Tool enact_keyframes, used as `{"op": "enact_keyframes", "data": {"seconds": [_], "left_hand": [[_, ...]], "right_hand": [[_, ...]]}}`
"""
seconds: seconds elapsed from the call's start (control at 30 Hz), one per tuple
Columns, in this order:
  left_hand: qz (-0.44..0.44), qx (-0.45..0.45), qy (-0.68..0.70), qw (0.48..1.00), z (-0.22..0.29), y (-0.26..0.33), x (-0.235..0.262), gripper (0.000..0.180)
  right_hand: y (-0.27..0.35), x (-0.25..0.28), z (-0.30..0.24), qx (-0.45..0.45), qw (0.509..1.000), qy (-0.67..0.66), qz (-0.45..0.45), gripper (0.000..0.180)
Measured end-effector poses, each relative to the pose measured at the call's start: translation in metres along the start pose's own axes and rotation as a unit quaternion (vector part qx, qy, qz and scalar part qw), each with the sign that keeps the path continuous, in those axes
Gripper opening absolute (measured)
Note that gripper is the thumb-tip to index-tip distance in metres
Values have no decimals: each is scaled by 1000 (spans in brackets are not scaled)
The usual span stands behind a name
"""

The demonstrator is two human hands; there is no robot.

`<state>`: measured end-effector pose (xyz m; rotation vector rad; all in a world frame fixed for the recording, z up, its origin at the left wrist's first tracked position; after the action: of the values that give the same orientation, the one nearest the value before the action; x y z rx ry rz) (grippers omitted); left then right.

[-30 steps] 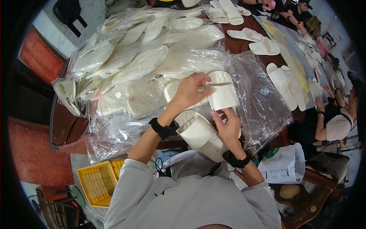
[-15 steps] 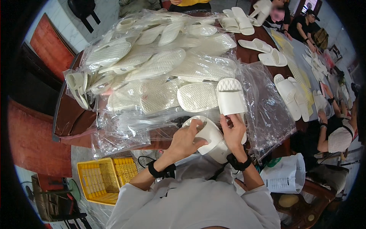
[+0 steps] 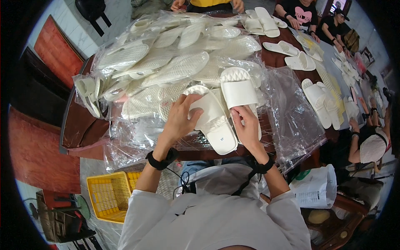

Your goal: Sorting and arranging white foam slippers on a production table.

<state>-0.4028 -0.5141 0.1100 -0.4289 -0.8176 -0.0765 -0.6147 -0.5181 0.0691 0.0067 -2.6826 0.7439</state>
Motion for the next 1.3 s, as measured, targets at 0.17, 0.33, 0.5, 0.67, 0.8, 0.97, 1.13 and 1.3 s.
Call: {"op": "enact_keyframes", "data": {"seconds": [0.17, 0.33, 0.5, 0.67, 0.8, 0.97, 1.13, 1.3], "left_hand": [[140, 15, -46, 989, 12, 17, 0, 28], [154, -39, -64, 985, 37, 30, -8, 23], [10, -186, 12, 982, 58, 61, -48, 26], [19, -177, -78, 981, 61, 63, -70, 35], [24, -147, -108, 983, 56, 56, -79, 42], [30, -124, -145, 981, 50, 51, -89, 43], [34, -127, -113, 985, 50, 48, -91, 42], [30, -124, -98, 987, 53, 45, -88, 41]], "right_hand": [[7, 6, 11, -18, 999, 14, -29, 13], [10, 6, 15, -8, 999, -3, -54, 25], [11, 6, 19, -4, 998, -1, -56, 31], [10, 10, 12, 6, 998, -1, -65, 30], [19, 19, 12, 41, 998, -22, -37, 28], [39, 26, 12, 11, 993, 109, -53, 27], [48, 26, 12, 23, 989, 128, -68, 36], [48, 22, 12, 38, 989, 131, -51, 35]]}}
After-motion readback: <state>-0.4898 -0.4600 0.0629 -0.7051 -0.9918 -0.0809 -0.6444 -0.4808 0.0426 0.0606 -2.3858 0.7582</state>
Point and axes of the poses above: each hand's wrist, its own y-axis away from the middle knuckle, its own x-axis out of the back of the hand, z = x × y, the point moved 6 cm from there along -y, towards the middle knuckle, and after that the axes turned 1 degree about -z, right-handed, at the moved point
